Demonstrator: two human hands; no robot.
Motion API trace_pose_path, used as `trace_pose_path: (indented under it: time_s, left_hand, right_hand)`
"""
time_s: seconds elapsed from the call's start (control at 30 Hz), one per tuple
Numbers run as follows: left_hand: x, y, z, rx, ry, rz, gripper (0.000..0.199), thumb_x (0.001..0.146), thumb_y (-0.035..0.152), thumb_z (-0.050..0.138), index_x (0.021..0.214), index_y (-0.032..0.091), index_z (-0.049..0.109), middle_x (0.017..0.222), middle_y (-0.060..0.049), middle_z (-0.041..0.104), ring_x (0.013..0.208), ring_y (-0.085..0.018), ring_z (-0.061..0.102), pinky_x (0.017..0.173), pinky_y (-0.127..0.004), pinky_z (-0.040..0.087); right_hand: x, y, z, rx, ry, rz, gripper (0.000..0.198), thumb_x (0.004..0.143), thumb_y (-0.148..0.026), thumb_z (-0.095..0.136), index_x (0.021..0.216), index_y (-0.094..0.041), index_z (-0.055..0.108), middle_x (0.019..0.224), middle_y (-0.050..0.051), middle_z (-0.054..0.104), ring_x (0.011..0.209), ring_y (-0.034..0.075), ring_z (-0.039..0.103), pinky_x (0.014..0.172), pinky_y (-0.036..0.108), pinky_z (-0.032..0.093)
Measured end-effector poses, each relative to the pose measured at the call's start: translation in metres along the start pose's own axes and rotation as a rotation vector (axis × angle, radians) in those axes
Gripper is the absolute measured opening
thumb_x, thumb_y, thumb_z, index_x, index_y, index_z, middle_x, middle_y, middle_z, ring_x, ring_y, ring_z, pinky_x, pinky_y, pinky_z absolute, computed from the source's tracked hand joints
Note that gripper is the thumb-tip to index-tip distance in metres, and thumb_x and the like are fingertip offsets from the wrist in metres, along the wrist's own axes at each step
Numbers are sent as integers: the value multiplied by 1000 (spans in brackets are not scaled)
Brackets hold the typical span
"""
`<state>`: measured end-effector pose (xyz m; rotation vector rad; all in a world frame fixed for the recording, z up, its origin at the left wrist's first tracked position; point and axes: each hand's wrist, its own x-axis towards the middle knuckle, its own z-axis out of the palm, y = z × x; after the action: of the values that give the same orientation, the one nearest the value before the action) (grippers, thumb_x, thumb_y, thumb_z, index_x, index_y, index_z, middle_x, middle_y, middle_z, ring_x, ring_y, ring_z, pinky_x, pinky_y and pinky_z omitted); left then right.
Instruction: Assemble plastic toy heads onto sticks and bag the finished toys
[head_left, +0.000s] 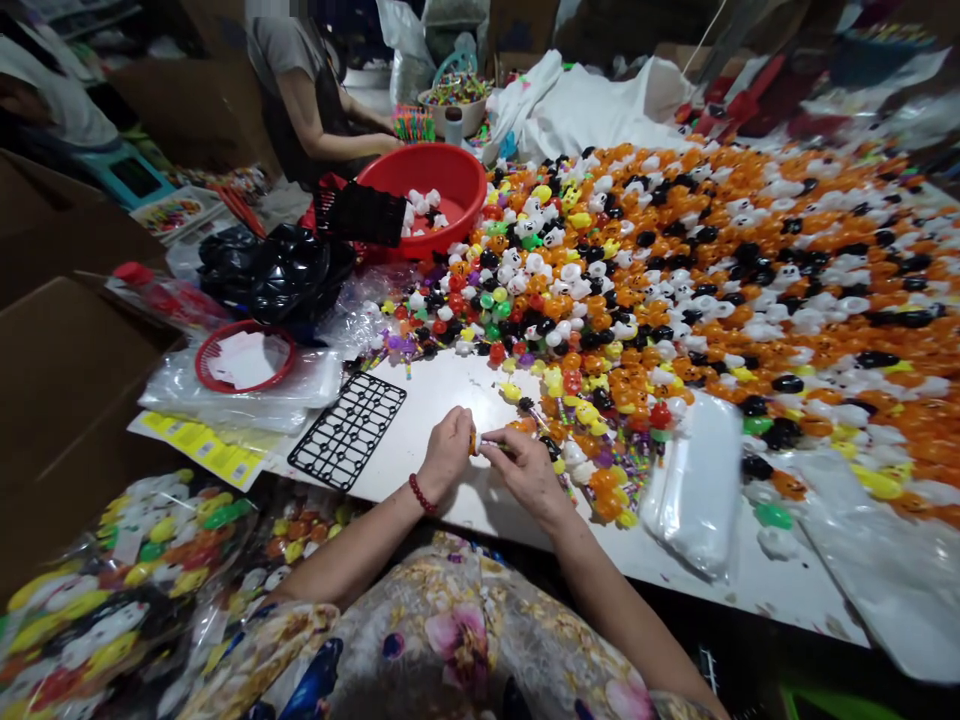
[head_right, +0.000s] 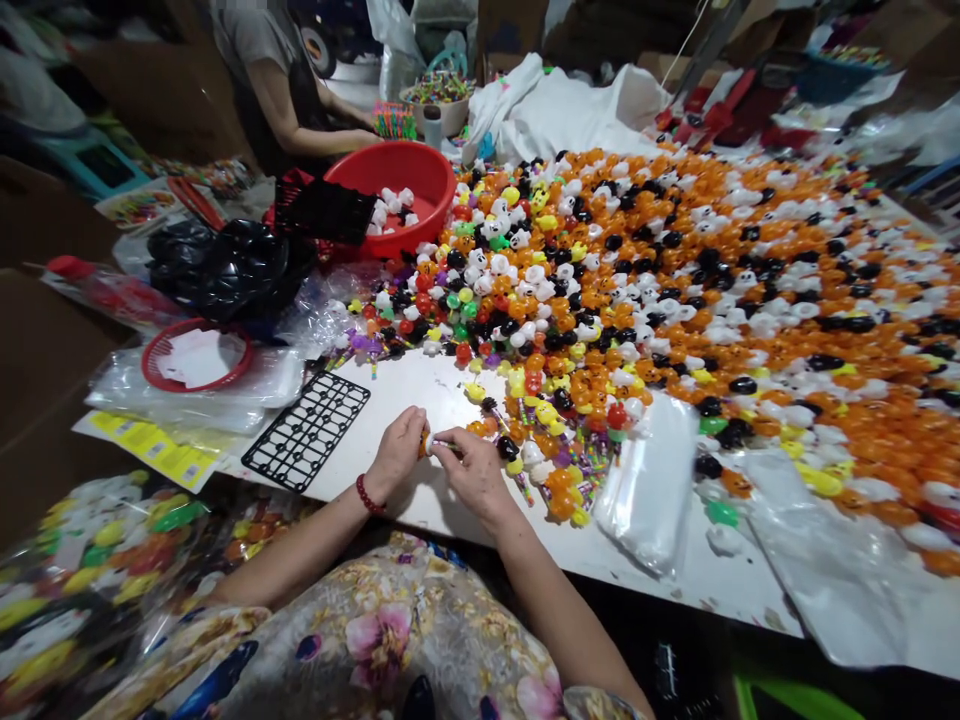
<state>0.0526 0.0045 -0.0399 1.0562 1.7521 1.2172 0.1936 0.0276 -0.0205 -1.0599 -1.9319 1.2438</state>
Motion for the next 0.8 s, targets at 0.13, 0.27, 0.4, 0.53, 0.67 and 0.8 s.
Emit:
trace_pose_path:
  time_s: [0.13, 0.27, 0.4, 0.53, 0.67, 0.8]
  left_hand:
    - [-6, -2, 8, 30, -87, 7, 36, 93, 42, 37, 64, 23, 44, 54, 4, 44, 52, -13, 44, 57, -27, 37]
    - [13, -2, 11, -33, -143, -19, 40, 97, 45, 30, 73, 21, 51, 66, 1, 53, 58, -14, 51, 58, -27, 42]
    - [67, 4, 8, 225, 65, 35, 16, 93, 30, 46, 87, 19, 56, 86, -4, 61, 78, -17, 60, 73, -30, 48]
    - [120, 13, 9, 573, 118, 159, 33, 92, 22, 51, 124, 16, 53, 124, -15, 53, 103, -24, 61, 88, -34, 47]
    - [137, 13, 17, 754, 27, 87, 37, 93, 23, 49, 129, 16, 53, 120, -18, 53, 104, -29, 63, 87, -37, 48]
    - [128, -1, 13, 535, 46, 70, 37, 82, 14, 57, 119, 16, 60, 113, -15, 56, 113, -31, 58, 98, -39, 43]
  right_hand:
    - [-5, 5, -1, -38, -3, -25, 16, 87, -27, 57, 83, -21, 72, 78, 2, 73, 73, 17, 67, 70, 28, 52]
    - [-6, 18, -38, -190, 212, -83, 23, 92, -35, 55, 96, -22, 72, 91, 6, 74, 83, 20, 67, 76, 33, 54]
    - [5, 34, -82, -635, 598, -159, 27, 92, -36, 54, 102, -19, 72, 106, 13, 70, 100, 28, 60, 92, 48, 46]
    - [38, 43, -79, -828, 453, -192, 26, 94, -26, 49, 103, -17, 71, 108, 15, 67, 100, 28, 56, 93, 46, 44]
    - [90, 39, -46, -886, 90, -100, 30, 92, -16, 46, 112, -16, 68, 109, 15, 67, 97, 27, 55, 89, 38, 45]
    - [131, 29, -21, -946, -63, -52, 42, 91, -14, 48, 132, -15, 57, 126, 17, 61, 106, 29, 52, 90, 37, 42]
